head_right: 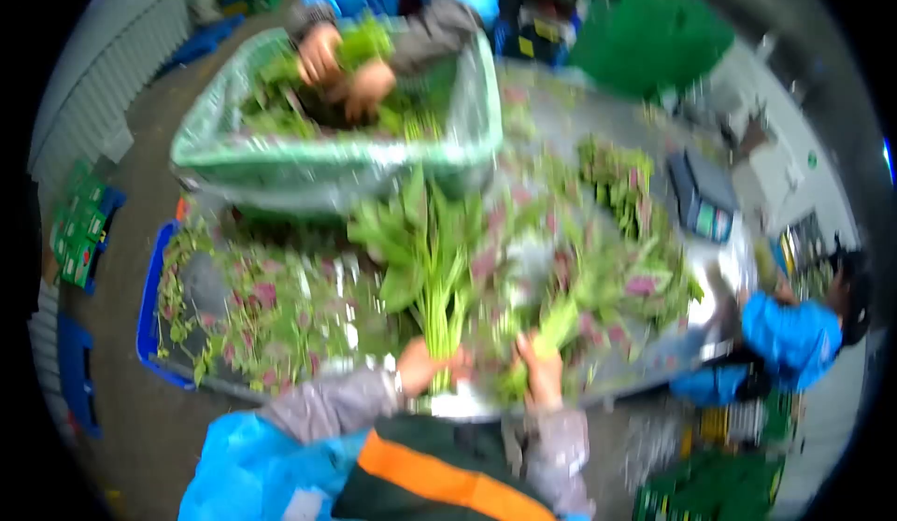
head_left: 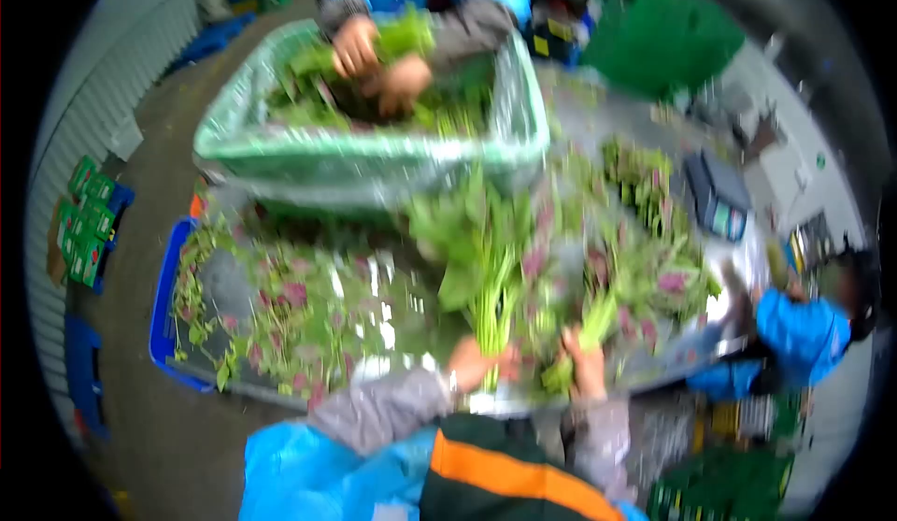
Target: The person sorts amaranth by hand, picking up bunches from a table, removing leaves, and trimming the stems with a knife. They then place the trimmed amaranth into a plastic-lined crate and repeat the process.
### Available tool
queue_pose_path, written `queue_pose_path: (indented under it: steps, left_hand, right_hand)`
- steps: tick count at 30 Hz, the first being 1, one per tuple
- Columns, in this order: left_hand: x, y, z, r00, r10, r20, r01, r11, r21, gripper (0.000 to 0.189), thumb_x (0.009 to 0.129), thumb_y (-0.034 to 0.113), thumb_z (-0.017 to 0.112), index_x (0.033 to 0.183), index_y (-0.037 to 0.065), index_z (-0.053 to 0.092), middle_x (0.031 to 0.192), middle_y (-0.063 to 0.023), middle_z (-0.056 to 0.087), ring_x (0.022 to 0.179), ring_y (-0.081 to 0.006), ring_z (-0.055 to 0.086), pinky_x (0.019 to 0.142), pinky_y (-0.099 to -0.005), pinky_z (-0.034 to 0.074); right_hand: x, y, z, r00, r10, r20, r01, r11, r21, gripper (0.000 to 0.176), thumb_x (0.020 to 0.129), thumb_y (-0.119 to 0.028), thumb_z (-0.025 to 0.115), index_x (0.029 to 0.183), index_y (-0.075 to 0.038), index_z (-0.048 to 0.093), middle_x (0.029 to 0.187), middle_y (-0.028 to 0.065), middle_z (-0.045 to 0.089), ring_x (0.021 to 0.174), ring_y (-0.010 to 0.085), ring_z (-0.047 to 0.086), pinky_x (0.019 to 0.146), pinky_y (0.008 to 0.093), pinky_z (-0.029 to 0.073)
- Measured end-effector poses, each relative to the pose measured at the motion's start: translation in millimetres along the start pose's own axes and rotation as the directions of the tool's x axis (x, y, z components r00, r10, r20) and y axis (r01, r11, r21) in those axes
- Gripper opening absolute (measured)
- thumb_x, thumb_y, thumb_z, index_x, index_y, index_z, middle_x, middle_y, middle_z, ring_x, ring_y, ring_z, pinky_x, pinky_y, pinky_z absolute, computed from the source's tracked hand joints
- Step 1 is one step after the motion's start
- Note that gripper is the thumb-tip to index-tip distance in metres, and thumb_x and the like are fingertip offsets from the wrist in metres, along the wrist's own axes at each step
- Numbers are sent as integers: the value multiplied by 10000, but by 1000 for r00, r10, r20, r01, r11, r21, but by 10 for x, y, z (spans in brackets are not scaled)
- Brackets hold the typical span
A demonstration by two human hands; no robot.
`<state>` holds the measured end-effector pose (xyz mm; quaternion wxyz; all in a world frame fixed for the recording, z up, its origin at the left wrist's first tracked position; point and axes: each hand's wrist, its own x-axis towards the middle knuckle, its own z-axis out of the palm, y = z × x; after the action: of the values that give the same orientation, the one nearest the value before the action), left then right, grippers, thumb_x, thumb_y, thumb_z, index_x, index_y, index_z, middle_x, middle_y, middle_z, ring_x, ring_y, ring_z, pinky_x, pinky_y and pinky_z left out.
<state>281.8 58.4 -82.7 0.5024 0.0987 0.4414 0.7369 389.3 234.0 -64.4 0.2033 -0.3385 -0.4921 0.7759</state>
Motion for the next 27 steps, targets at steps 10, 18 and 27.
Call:
queue_pose_path:
  steps: [10, 18, 27]
  left_hand:
    - [-11, -339, -88, 966, -256, 34, 255, 966, 45, 440, 755, 99, 674, 1148, 13, 495, 1071, -65, 561, 997, -154, 513, 863, -282, 391]
    - [-39, -358, -157, 887, -428, 172, 428, 903, 38, 518, 701, -1, 688, 1175, 6, 480, 1077, -91, 553, 1002, -188, 519, 840, -300, 419]
    - [-79, -396, -109, 923, -357, 145, 363, 932, -15, 430, 675, -89, 607, 1092, -37, 514, 936, -141, 604, 794, -209, 608, 729, -313, 488]
  right_hand:
    - [-267, 722, 180, 943, 289, 163, -242, 936, -255, 245, 846, -178, 578, 1009, 5, 575, 948, 48, 594, 832, 114, 541, 730, 253, 426]
    - [-261, 734, 95, 927, 113, 357, 216, 617, -756, 335, 904, -312, 446, 1057, -39, 563, 931, 130, 579, 821, 262, 509, 759, 359, 387]
    - [-232, 463, -22, 971, 237, 2, -225, 925, -305, 156, 827, -160, 604, 878, -13, 614, 704, 25, 623, 589, 78, 563, 534, 192, 434]
